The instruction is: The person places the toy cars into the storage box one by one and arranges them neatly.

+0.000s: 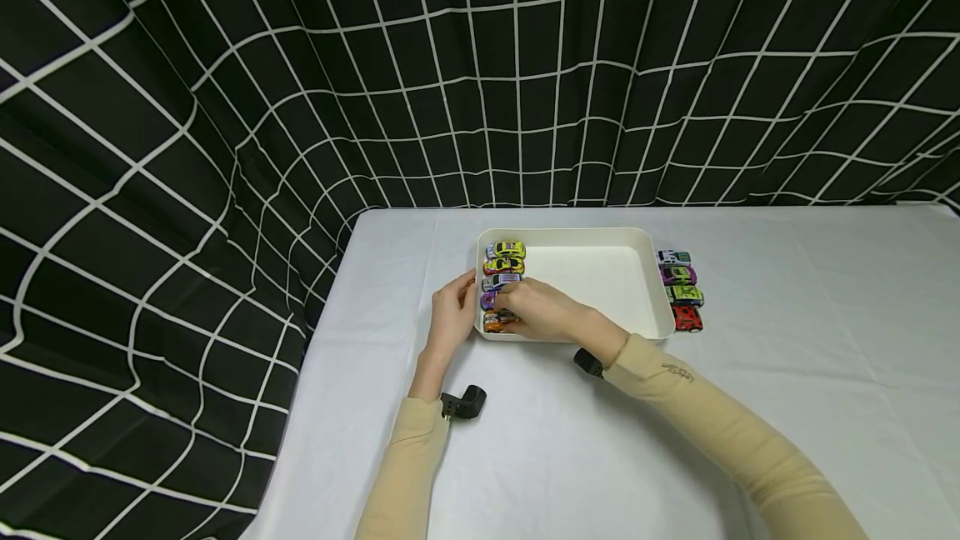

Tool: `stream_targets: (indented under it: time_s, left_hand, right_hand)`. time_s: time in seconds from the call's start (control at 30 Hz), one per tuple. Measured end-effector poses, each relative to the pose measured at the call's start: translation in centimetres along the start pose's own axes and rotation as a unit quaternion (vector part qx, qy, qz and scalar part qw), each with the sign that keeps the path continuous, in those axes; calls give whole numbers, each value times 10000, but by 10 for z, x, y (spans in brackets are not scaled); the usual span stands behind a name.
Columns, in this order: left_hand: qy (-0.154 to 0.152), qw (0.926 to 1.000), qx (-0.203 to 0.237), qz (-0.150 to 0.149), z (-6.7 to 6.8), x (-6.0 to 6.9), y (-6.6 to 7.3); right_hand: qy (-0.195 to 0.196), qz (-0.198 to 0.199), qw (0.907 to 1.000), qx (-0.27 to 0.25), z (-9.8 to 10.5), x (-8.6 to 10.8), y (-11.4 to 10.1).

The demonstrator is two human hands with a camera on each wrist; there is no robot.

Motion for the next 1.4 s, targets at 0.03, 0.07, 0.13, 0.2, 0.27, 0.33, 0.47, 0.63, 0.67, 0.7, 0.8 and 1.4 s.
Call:
stream_targets:
  time_s: [0.03,0.07,0.13,0.2,0.27,0.33,0.47,0.63,0.67,0.7,0.8,1.4]
  left_hand:
    - [3,10000,7,-6,0,0,0]
    - [4,10000,8,-4,0,0,0]
    - [11,10000,10,-7,0,0,0]
    - [25,10000,19,-15,0,1,0]
    - [33,10000,15,-22,0,1,0]
    - [44,10000,24,-45,1,1,1]
    - [46,10000,15,-77,0,1,1]
    - [31,10000,32,-71,1,1,2]
    - [31,10000,41,-71,1,1,2]
    - [34,10000,51,-72,1,1,2]
    - [62,9999,64,-98,1,0,3]
    - [88,9999,68,-77,1,1,2]
  right_hand:
    - [-15,-18,10000,-7,0,0,0]
    - [-29,-29,10000,-10,-1,-1,0]
    - [-48,-47,10000,-6,-1,-1,0]
    - [-66,-50,10000,33,-2,-2,0]
    - [-80,-57,9999,84,-2,-3,0]
    - [-83,-62,9999,133,-2,-3,0]
    - [-60,-76,9997,246,-2,-4,0]
    - [-31,-120,9989,462,-2,-4,-1]
    - [-29,-121,9987,503,-2,-4,-1]
    - [-31,-124,9985,540,-2,-4,-1]
    - [-20,-102,9979,636,-2,-4,-2]
    - [336,53,9958,848,10,10,-6]
Point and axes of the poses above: each hand's wrist, its own x-axis away from the middle knuckle, its own z-axis out of the back of the hand, y = z × x, the point moved 6 cm from there along -x, towards the middle knuckle, and after that the axes turned 14 degrees about -x, right-handed, at the moved point
